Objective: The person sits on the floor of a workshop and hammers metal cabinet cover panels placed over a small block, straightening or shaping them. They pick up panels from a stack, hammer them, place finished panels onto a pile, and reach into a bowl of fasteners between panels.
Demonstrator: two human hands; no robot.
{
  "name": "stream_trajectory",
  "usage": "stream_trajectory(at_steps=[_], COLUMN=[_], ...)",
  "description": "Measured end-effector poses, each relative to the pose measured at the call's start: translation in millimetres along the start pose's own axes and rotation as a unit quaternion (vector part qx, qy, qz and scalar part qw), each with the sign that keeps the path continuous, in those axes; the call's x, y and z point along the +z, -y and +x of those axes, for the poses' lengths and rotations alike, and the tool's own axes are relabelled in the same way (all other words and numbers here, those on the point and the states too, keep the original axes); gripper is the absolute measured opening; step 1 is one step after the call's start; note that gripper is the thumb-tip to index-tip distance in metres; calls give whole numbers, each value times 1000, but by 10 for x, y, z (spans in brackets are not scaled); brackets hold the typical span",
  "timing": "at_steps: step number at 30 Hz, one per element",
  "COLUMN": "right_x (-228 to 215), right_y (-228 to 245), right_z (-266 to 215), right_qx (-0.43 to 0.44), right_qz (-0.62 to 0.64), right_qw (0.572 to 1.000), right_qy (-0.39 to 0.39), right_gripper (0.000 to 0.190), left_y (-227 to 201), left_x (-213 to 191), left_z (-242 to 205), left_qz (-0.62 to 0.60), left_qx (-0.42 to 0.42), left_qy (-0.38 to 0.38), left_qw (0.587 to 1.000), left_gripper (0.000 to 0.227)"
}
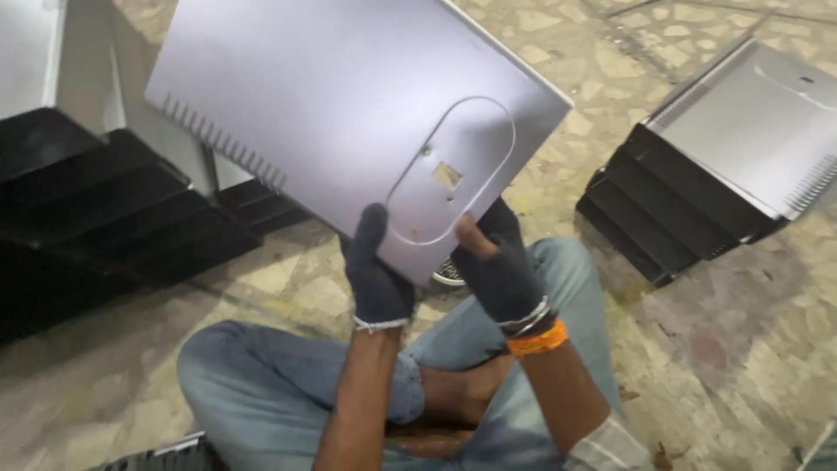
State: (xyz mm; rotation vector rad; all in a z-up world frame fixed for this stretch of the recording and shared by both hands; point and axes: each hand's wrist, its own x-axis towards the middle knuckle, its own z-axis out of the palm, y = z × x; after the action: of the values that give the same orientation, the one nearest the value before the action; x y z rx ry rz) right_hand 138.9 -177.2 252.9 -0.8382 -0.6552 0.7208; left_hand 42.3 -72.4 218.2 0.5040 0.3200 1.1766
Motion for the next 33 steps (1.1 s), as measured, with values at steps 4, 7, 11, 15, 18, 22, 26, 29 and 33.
stream_trajectory(at_steps=[4, 7, 11, 15, 18, 22, 26, 29, 33], right_x=[-90, -56, 419, 707, 743, 699, 636, 443, -205], right_y=[-94, -228, -196, -355, -454, -574, -642, -627, -503], right_z=[21, -45, -140, -96, -101, -82, -3, 153, 528], right_qx=[-17, -111, -285, -329, -344, -384, -398, -378, -338], right_qz=[-52, -200, -463, -510, -545, -583, -600, -588, -561], right_qw=[998, 970, 839, 794, 764, 715, 693, 715, 751], right_qy=[-28, -81, -5, 43, 31, 18, 25, 6, -83], right_gripper=[37, 29, 15, 25, 29, 30, 25, 17, 9], left_y=[-275, -599, -773, -694, -666, -635, -609, -592, -629], left_x=[-387, -294, -310, -351, -381, -405, -424, -482, -562], left_z=[274, 316, 298, 279, 260, 263, 267, 272, 289], left_qz=[35, 125, 232, 231, 206, 202, 185, 190, 208], left_qx=[48, 138, 190, 178, 178, 183, 175, 166, 167], left_qy=[22, 57, 80, 60, 44, 32, 22, 11, 13], left_qw=[998, 981, 951, 955, 961, 962, 967, 968, 964], left_gripper=[56, 66, 71, 65, 64, 64, 67, 67, 64])
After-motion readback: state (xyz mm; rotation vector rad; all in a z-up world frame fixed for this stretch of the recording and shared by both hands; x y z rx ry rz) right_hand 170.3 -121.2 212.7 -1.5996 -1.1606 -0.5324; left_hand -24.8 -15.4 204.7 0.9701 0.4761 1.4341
